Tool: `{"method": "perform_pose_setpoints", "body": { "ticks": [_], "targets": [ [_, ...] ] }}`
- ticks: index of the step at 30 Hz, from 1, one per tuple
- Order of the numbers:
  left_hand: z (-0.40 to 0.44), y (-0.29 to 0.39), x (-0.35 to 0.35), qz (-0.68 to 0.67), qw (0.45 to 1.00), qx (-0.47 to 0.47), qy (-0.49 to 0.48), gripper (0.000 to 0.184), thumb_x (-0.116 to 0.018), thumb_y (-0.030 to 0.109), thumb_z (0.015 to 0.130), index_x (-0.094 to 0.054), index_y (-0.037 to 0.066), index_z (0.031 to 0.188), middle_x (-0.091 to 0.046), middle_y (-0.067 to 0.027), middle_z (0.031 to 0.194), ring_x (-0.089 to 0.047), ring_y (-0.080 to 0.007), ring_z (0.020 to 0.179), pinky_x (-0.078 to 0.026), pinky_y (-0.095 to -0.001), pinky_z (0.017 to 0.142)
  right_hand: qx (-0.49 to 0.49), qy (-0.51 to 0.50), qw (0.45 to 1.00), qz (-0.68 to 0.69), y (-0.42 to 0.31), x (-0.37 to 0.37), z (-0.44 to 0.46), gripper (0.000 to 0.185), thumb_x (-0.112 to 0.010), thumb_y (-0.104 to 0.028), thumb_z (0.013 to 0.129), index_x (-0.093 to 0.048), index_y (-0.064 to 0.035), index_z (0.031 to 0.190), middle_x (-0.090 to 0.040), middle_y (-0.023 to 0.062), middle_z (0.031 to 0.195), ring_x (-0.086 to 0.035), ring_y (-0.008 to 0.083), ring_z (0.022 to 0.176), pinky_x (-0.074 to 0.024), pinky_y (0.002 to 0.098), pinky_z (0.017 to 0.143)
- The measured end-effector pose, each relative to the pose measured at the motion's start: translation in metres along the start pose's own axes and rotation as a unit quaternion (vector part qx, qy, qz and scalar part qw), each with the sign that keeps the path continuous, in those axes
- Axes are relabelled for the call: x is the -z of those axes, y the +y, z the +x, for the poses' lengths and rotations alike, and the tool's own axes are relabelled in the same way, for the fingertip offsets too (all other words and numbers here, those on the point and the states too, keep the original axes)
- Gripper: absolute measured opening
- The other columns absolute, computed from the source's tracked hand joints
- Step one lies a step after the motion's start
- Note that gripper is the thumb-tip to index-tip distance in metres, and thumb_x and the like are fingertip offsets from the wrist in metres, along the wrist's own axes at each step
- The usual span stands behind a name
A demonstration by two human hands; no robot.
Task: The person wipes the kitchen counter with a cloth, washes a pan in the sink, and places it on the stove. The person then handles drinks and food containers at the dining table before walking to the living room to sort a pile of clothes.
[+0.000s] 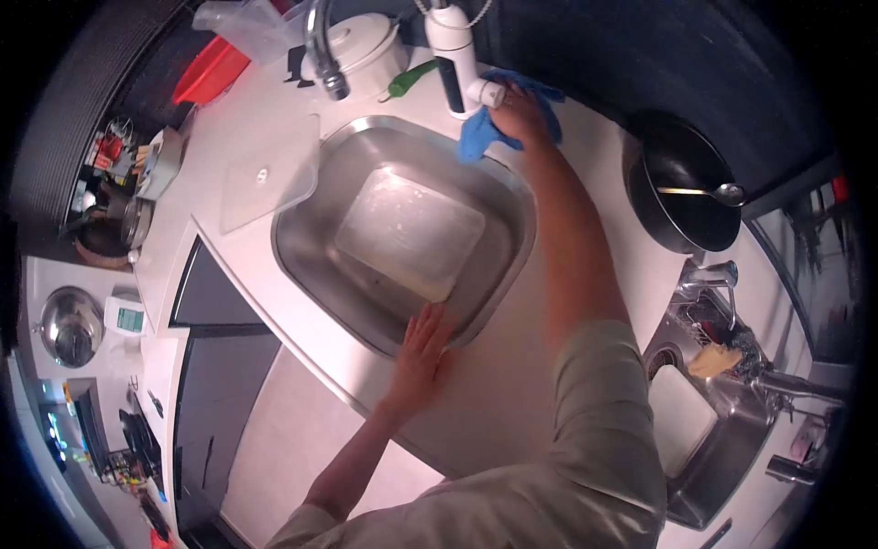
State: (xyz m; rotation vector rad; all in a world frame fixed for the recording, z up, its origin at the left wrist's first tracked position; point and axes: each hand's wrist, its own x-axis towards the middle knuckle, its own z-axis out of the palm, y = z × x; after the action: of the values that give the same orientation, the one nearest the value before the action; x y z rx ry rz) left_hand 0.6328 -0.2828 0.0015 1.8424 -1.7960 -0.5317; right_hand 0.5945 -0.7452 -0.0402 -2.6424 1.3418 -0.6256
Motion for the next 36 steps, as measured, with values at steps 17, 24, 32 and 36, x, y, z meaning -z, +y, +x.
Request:
{"method": "perform_pose_setpoints", "body": {
  "ticks": [17, 24, 32, 36],
  "targets": [
    [-0.178, -0.008, 0.058, -0.076, 0.991, 0.037, 0.107, 0.042, -0.048, 0.022, 0.094, -0.044, 0.001, 0.13, -0.042, -0.0188, 0.135, -0.028, -0.033, 0.136, -0.02, -0.0479, 0.113, -0.19, -0.079, 0.945, -0.254, -0.113, 0.113, -0.412, 0.054, -0.03, -0.042, 0.098, -0.028, -0.0142, 0.145, -0.025, 0.0098, 0.151, -0.023, 0.0275, 0.139, -0.0265, 0.0517, 0.106],
    [-0.352, -0.049, 0.107, -0.042, 0.962, 0.14, 0.23, 0.041, -0.041, 0.027, 0.097, -0.047, 0.001, 0.128, -0.045, -0.0197, 0.133, -0.03, -0.0356, 0.134, -0.02, -0.0489, 0.112, -0.241, -0.101, 0.906, -0.333, -0.243, 0.105, -0.523, 0.056, -0.032, -0.046, 0.097, -0.029, -0.0164, 0.144, -0.028, 0.0088, 0.149, -0.031, 0.0282, 0.134, -0.0336, 0.0543, 0.1],
    [-0.535, -0.106, 0.176, -0.065, 0.883, 0.297, 0.359, 0.039, -0.043, 0.027, 0.097, -0.048, 0.003, 0.128, -0.045, -0.0212, 0.134, -0.03, -0.0384, 0.134, -0.019, -0.0504, 0.111, -0.241, -0.019, 0.919, -0.312, -0.246, 0.082, -0.528, 0.05, -0.04, -0.043, 0.093, -0.045, -0.0145, 0.134, -0.045, 0.0094, 0.136, -0.045, 0.0282, 0.124, -0.0405, 0.0516, 0.094],
    [-0.605, -0.148, 0.203, -0.069, 0.842, 0.351, 0.405, 0.04, -0.042, 0.029, 0.097, -0.049, 0.004, 0.128, -0.046, -0.0206, 0.134, -0.03, -0.038, 0.134, -0.019, -0.0503, 0.111, -0.329, -0.049, 0.918, -0.217, -0.207, 0.058, -0.501, 0.046, -0.048, -0.043, 0.088, -0.056, -0.0119, 0.122, -0.057, 0.0112, 0.12, -0.052, 0.0308, 0.114, -0.0428, 0.0517, 0.092]
  ]
}}
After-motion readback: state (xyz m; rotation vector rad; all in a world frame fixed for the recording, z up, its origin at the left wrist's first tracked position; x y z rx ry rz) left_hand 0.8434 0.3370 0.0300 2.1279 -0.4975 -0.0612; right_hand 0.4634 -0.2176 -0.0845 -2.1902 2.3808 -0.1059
